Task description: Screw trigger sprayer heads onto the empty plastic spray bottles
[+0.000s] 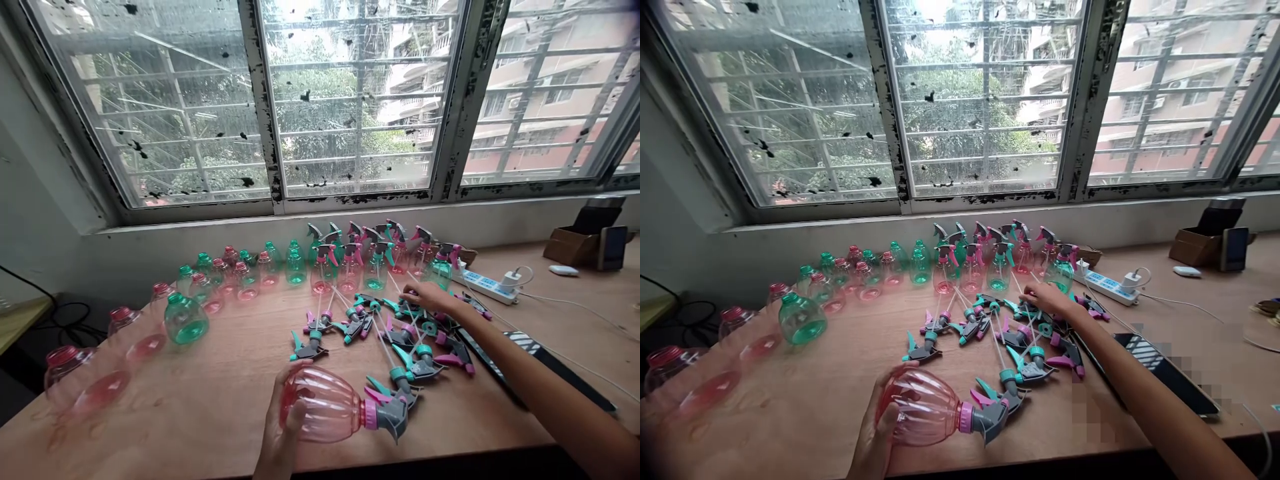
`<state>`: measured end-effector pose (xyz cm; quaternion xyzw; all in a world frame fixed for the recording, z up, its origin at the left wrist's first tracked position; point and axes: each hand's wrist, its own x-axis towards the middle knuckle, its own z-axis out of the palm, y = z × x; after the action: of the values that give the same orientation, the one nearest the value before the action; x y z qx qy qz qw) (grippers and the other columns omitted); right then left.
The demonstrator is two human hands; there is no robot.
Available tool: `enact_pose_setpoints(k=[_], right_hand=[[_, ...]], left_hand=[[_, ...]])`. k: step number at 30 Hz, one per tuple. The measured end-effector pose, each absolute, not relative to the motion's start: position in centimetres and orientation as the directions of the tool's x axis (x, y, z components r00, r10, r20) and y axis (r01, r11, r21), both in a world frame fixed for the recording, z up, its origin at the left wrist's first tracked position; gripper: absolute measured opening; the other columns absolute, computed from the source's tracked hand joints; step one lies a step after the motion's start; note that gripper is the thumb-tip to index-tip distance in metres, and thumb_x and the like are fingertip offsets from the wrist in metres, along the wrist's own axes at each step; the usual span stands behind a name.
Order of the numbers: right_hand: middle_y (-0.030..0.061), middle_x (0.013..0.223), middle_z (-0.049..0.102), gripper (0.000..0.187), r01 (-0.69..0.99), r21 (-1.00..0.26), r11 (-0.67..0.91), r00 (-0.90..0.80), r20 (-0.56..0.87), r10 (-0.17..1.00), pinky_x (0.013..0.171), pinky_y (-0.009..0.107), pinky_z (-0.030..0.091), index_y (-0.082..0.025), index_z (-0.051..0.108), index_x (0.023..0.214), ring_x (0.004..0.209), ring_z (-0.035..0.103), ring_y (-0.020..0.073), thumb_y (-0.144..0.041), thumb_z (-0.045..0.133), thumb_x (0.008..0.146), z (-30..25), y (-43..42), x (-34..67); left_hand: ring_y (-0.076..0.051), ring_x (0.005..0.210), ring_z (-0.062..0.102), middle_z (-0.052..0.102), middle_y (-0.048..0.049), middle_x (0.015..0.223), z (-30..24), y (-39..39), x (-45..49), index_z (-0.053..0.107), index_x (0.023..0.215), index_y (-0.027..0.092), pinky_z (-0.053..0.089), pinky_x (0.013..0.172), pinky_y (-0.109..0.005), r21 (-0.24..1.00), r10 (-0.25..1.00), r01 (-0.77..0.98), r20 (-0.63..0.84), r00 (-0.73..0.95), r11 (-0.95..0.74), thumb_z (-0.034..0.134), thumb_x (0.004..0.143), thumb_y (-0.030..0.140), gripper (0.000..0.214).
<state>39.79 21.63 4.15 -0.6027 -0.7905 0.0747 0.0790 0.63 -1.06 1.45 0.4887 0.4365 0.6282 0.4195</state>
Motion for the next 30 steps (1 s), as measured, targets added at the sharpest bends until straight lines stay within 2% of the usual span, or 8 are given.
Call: enact_pose_setpoints(k=[8, 14, 17, 20, 22, 24, 27, 30], right_hand=[[0.0055, 0.107, 0.073, 0.021, 0.851, -0.305, 0.428, -0.441, 0.029, 0.897, 0.090, 0.045, 0.055, -0.018, 0.070, 0.103, 0.096, 0.069, 0.0229, -0.036, 0.060, 0.099, 5.9, 19.8, 38.9], [0.0098, 0.104, 0.081, 0.032, 0.757, -0.441, 0.483, -0.510, 0.065, 0.858, 0.085, 0.039, 0.056, -0.023, 0.080, 0.098, 0.097, 0.072, 0.0324, -0.049, 0.064, 0.088, 6.9, 18.4, 38.8], [0.0131, 0.108, 0.079, 0.040, 0.729, -0.479, 0.489, -0.480, 0.152, 0.864, 0.084, 0.043, 0.057, -0.020, 0.078, 0.105, 0.097, 0.073, 0.0344, -0.050, 0.055, 0.092, 7.7, 17.6, 38.5], [0.0179, 0.124, 0.072, 0.047, 0.686, -0.500, 0.528, -0.445, 0.286, 0.849, 0.095, 0.048, 0.053, -0.018, 0.065, 0.128, 0.112, 0.067, 0.0334, -0.046, 0.040, 0.101, 8.8, 15.0, 36.7], [0.0132, 0.134, 0.066, 0.049, 0.619, -0.517, 0.591, -0.502, 0.318, 0.804, 0.099, 0.043, 0.053, -0.023, 0.053, 0.141, 0.119, 0.064, 0.0278, -0.047, 0.051, 0.098, 9.7, 11.7, 34.5], [0.0090, 0.146, 0.057, 0.073, 0.473, -0.551, 0.688, -0.691, 0.253, 0.678, 0.104, 0.042, 0.052, -0.030, 0.039, 0.151, 0.129, 0.058, 0.0277, -0.045, 0.072, 0.087, 10.8, 7.8, 31.9], [0.0070, 0.154, 0.049, 0.079, 0.261, -0.543, 0.798, -0.845, 0.271, 0.461, 0.114, 0.042, 0.041, -0.031, 0.036, 0.153, 0.140, 0.046, 0.0281, -0.039, 0.076, 0.086, 12.6, 2.7, 28.5], [0.0071, 0.152, 0.052, 0.070, 0.259, -0.527, 0.810, -0.866, 0.244, 0.436, 0.111, 0.035, 0.045, -0.030, 0.036, 0.154, 0.136, 0.053, 0.0252, -0.033, 0.069, 0.093, 13.4, 0.0, 26.7]], left_hand=[[-0.024, 0.084, 0.065, 0.069, -0.0087, 0.121, 1.4, -1.0, 0.5, 0.068, 0.117, 0.025, 0.053, 0.083, -0.032, 0.960, 0.952, -0.078, 0.255, -0.167, -0.271, 0.068, 0.076, 0.067, 0.059], [-0.026, 0.094, 0.065, 0.069, -0.0086, 0.122, 1.6, -1.1, 0.6, 0.069, 0.117, 0.024, 0.053, 0.081, -0.029, 0.961, 0.954, -0.075, 0.250, -0.167, -0.265, 0.070, 0.075, 0.066, 0.059], [-0.026, 0.093, 0.066, 0.069, -0.0091, 0.123, 1.6, -1.0, 0.6, 0.068, 0.117, 0.024, 0.054, 0.081, -0.029, 0.962, 0.955, -0.088, 0.242, -0.172, -0.259, 0.070, 0.074, 0.068, 0.062], [-0.029, 0.102, 0.066, 0.068, -0.0099, 0.126, 1.5, -0.8, 0.5, 0.065, 0.120, 0.024, 0.055, 0.085, -0.031, 0.956, 0.957, -0.151, 0.222, -0.186, -0.251, 0.068, 0.074, 0.070, 0.065], [-0.031, 0.114, 0.063, 0.068, -0.0101, 0.128, 1.4, -0.7, 0.4, 0.061, 0.124, 0.024, 0.053, 0.093, -0.034, 0.950, 0.967, -0.221, 0.182, -0.181, -0.220, 0.065, 0.077, 0.071, 0.067], [-0.031, 0.119, 0.062, 0.069, -0.0092, 0.127, 1.4, -0.7, 0.4, 0.060, 0.125, 0.025, 0.051, 0.099, -0.037, 0.935, 0.975, -0.302, 0.132, -0.181, -0.183, 0.062, 0.079, 0.071, 0.065], [-0.027, 0.108, 0.068, 0.074, -0.0045, 0.111, 1.2, -0.6, 0.6, 0.066, 0.107, 0.025, 0.055, 0.093, -0.035, 0.896, 0.981, -0.426, 0.048, -0.188, -0.126, 0.064, 0.081, 0.068, 0.051], [-0.020, 0.089, 0.073, 0.075, -0.0001, 0.093, 0.9, -0.3, 0.5, 0.067, 0.097, 0.024, 0.057, 0.079, -0.027, 0.870, 0.977, -0.493, -0.084, -0.194, -0.023, 0.070, 0.080, 0.062, 0.042]])
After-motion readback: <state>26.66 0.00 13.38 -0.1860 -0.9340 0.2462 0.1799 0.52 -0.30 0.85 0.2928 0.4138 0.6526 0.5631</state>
